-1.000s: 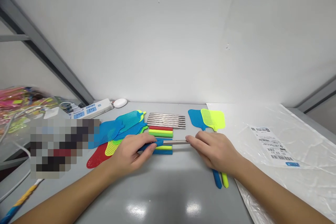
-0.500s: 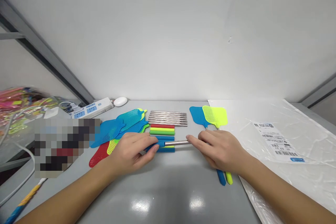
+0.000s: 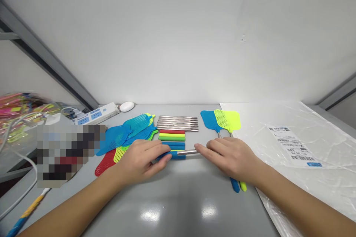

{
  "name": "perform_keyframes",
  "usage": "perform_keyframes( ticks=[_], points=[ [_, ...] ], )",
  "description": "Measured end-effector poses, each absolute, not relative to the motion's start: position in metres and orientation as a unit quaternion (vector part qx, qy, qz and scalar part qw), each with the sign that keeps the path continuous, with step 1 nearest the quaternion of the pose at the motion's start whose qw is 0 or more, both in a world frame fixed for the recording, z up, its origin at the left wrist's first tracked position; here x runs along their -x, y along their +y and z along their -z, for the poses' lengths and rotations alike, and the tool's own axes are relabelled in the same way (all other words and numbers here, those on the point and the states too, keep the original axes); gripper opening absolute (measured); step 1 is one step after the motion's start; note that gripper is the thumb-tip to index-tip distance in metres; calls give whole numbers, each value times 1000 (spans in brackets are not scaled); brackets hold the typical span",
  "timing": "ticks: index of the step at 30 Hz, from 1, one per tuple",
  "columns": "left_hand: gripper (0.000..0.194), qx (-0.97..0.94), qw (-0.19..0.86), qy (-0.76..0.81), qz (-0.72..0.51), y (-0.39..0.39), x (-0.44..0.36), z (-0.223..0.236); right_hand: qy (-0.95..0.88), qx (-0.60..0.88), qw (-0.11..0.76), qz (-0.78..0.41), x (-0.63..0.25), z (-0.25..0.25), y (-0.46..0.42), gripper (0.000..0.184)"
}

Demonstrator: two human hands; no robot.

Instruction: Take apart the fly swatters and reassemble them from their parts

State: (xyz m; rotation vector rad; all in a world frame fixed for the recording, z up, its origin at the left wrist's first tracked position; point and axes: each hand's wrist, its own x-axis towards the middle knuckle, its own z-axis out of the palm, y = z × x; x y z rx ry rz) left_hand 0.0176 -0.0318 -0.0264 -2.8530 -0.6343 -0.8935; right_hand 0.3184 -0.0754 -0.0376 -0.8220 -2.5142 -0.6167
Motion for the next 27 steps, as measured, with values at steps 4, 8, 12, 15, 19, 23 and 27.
perform_keyframes(
  ticks=[4, 8, 12, 15, 19, 23, 27],
  points=[
    [13, 932, 8, -208, 297, -40, -26, 27, -910, 282, 211, 219, -309, 34, -79, 41],
    [21, 927, -51, -187, 322, -52, -34, 27, -920, 271, 216, 182, -300, 33, -84, 39],
    [30, 902, -159, -180, 358, -59, -40, 29, -929, 277, 197, 146, -296, 31, -90, 35],
    [36, 876, -225, -164, 394, -61, -42, 30, -933, 283, 183, 127, -293, 30, -94, 33],
    [37, 853, -269, -142, 424, -66, -45, 29, -935, 281, 186, 111, -284, 30, -100, 29],
    [32, 837, -253, -150, 461, -72, -46, 28, -935, 282, 191, 104, -271, 24, -103, 29],
    [27, 822, -210, -151, 507, -74, -47, 28, -946, 266, 165, 88, -259, 7, -101, 29]
  ],
)
